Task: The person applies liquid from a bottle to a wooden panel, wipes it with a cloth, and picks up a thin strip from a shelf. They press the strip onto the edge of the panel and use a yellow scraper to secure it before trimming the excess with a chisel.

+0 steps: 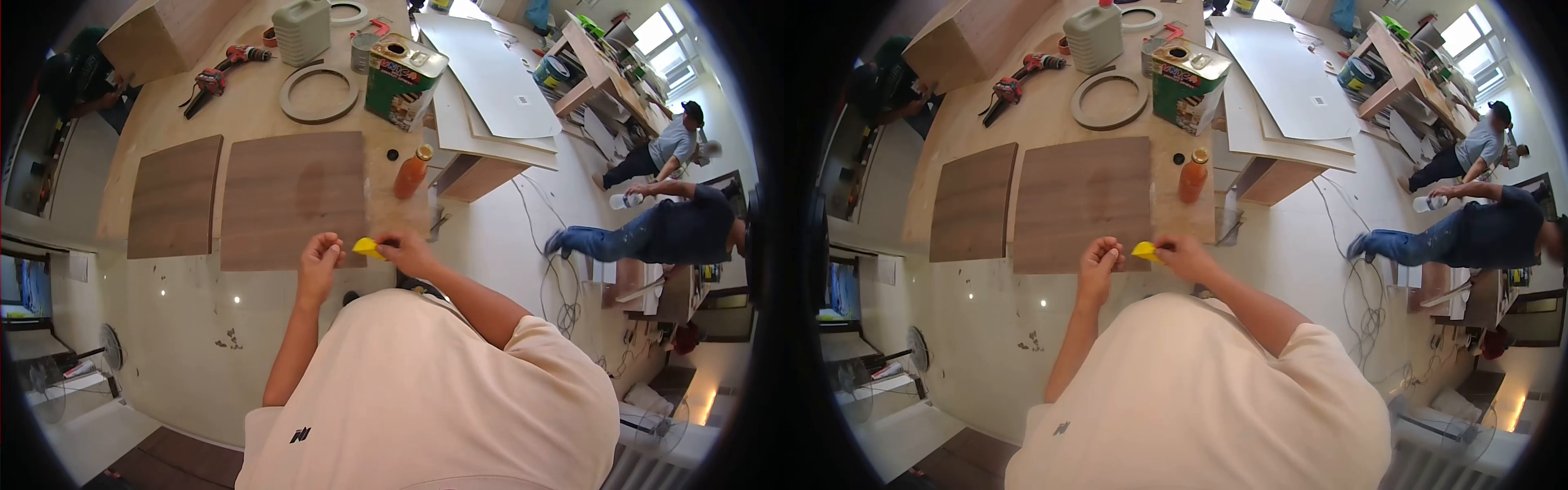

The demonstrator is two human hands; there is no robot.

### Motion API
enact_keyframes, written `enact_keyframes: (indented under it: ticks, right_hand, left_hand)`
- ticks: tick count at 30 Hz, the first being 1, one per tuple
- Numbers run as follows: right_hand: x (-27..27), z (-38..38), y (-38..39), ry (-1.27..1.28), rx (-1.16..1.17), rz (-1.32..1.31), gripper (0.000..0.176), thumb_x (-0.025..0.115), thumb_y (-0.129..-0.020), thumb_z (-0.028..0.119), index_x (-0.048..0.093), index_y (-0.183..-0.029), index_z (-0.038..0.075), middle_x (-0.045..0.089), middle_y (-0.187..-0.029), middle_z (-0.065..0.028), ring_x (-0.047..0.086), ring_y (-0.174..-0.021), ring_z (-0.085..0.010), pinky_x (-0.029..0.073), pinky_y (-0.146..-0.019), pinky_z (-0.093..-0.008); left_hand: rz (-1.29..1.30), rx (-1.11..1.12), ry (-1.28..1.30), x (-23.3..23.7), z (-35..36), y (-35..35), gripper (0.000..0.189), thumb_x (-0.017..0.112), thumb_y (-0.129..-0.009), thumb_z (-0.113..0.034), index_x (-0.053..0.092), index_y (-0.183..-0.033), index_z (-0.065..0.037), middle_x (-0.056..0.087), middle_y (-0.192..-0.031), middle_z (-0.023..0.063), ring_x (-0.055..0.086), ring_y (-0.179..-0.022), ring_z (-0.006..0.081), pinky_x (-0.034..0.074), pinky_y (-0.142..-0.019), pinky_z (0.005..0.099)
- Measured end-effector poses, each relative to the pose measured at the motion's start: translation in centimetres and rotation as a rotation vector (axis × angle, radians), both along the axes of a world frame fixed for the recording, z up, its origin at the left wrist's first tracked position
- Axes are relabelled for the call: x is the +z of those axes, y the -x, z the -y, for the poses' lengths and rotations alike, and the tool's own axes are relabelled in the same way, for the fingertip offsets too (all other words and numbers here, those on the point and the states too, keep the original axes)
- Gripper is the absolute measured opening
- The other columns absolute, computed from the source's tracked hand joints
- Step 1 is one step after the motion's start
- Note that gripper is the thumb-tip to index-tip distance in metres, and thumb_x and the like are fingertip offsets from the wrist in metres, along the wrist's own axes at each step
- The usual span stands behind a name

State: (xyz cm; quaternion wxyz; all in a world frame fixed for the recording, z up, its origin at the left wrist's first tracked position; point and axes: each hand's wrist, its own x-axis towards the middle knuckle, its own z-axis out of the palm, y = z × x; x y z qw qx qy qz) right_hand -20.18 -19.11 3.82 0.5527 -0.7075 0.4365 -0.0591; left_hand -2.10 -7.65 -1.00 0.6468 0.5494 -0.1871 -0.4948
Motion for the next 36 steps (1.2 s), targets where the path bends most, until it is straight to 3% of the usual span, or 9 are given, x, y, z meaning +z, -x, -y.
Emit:
enact_keyframes:
  ticks: [3,8,11,17,20,27,30,33,36]
  right_hand:
    - [-7.8,3.3,4.9,0.164,-0.177,-0.019,0.026,0.065,-0.083,0.011,0.067,-0.106,-0.001,0.068,-0.088,-0.0089,0.064,-0.078,-0.0147,0.051,-0.072,-0.0283]
    - [-7.8,7.1,9.3,-0.123,-0.417,0.14,0.026,0.067,-0.079,0.008,0.066,-0.103,-0.003,0.068,-0.089,-0.009,0.064,-0.077,-0.0149,0.052,-0.07,-0.0269]
    - [-6.2,8.9,11.3,-0.197,-0.512,0.178,0.025,0.066,-0.081,0.008,0.065,-0.104,-0.003,0.067,-0.091,-0.0088,0.064,-0.08,-0.015,0.053,-0.069,-0.0271]
    - [-4.7,11.9,12.6,-0.632,-0.667,0.51,0.027,0.06,-0.088,0.005,0.058,-0.115,0.0,0.065,-0.104,-0.0084,0.064,-0.089,-0.0173,0.054,-0.072,-0.0284]
    - [-4.3,13.3,13.0,-0.84,-0.588,0.685,0.027,0.055,-0.092,0.007,0.055,-0.119,0.002,0.064,-0.108,-0.0087,0.064,-0.092,-0.0187,0.054,-0.076,-0.0301]
    - [-5.7,16.3,13.1,-1.076,-0.439,0.777,0.023,0.052,-0.095,0.014,0.055,-0.116,0.005,0.065,-0.106,-0.0087,0.064,-0.093,-0.0193,0.053,-0.079,-0.0335]
    - [-6.3,17.3,12.9,-1.1,-0.408,0.722,0.023,0.055,-0.094,0.014,0.056,-0.115,0.006,0.066,-0.103,-0.0085,0.065,-0.09,-0.0181,0.054,-0.077,-0.0304]
    - [-6.9,17.5,11.3,-0.806,-0.441,0.464,0.022,0.06,-0.092,0.014,0.06,-0.111,0.004,0.067,-0.102,-0.0094,0.065,-0.086,-0.0182,0.054,-0.076,-0.0308]
    - [-8.8,17.1,8.5,-0.338,-0.229,0.351,0.023,0.065,-0.088,0.015,0.063,-0.108,0.002,0.067,-0.101,-0.0106,0.065,-0.084,-0.019,0.054,-0.077,-0.033]
  left_hand:
    - [0.153,0.004,-0.019,0.2,1.6,0.1,0.012,0.06,-0.095,-0.012,0.061,-0.102,-0.002,0.064,-0.09,0.0039,0.059,-0.076,0.0098,0.05,-0.068,0.0241]
    - [0.545,-0.237,-0.209,0.4,6.1,2.1,0.016,0.061,-0.094,-0.011,0.059,-0.107,-0.002,0.063,-0.084,0.0023,0.058,-0.077,0.0101,0.048,-0.069,0.0241]
    - [0.51,-0.088,-0.022,1.3,9.5,5.5,0.033,0.066,-0.091,-0.012,0.055,-0.12,-0.002,0.062,-0.096,0.0049,0.06,-0.088,0.0139,0.048,-0.077,0.0268]
    - [0.921,-0.02,0.091,0.3,15.7,8.5,0.076,0.082,-0.075,-0.021,0.042,-0.137,-0.003,0.052,-0.125,0.0118,0.053,-0.11,0.0251,0.046,-0.089,0.0371]
    - [0.983,-0.007,0.079,0.6,17.4,9.6,0.081,0.082,-0.074,-0.021,0.036,-0.138,-0.001,0.053,-0.126,0.0183,0.053,-0.117,0.0341,0.042,-0.099,0.0404]
    - [0.823,-0.026,-0.08,1.4,19.2,10.9,0.062,0.081,-0.075,-0.018,0.046,-0.124,0.0,0.06,-0.113,0.0179,0.06,-0.104,0.0328,0.047,-0.089,0.0373]
    - [0.817,0.064,-0.044,0.3,18.9,10.9,0.056,0.08,-0.076,-0.017,0.049,-0.119,0.0,0.062,-0.109,0.0159,0.062,-0.101,0.0292,0.048,-0.087,0.0369]
    - [0.739,0.175,-0.018,-1.5,17.6,10.5,0.055,0.08,-0.077,-0.016,0.049,-0.12,-0.001,0.061,-0.111,0.0139,0.061,-0.104,0.0243,0.048,-0.088,0.0362]
    - [0.641,0.287,-0.023,1.1,15.0,10.8,0.057,0.08,-0.078,-0.012,0.047,-0.123,-0.001,0.058,-0.118,0.0123,0.059,-0.107,0.0213,0.048,-0.092,0.0353]
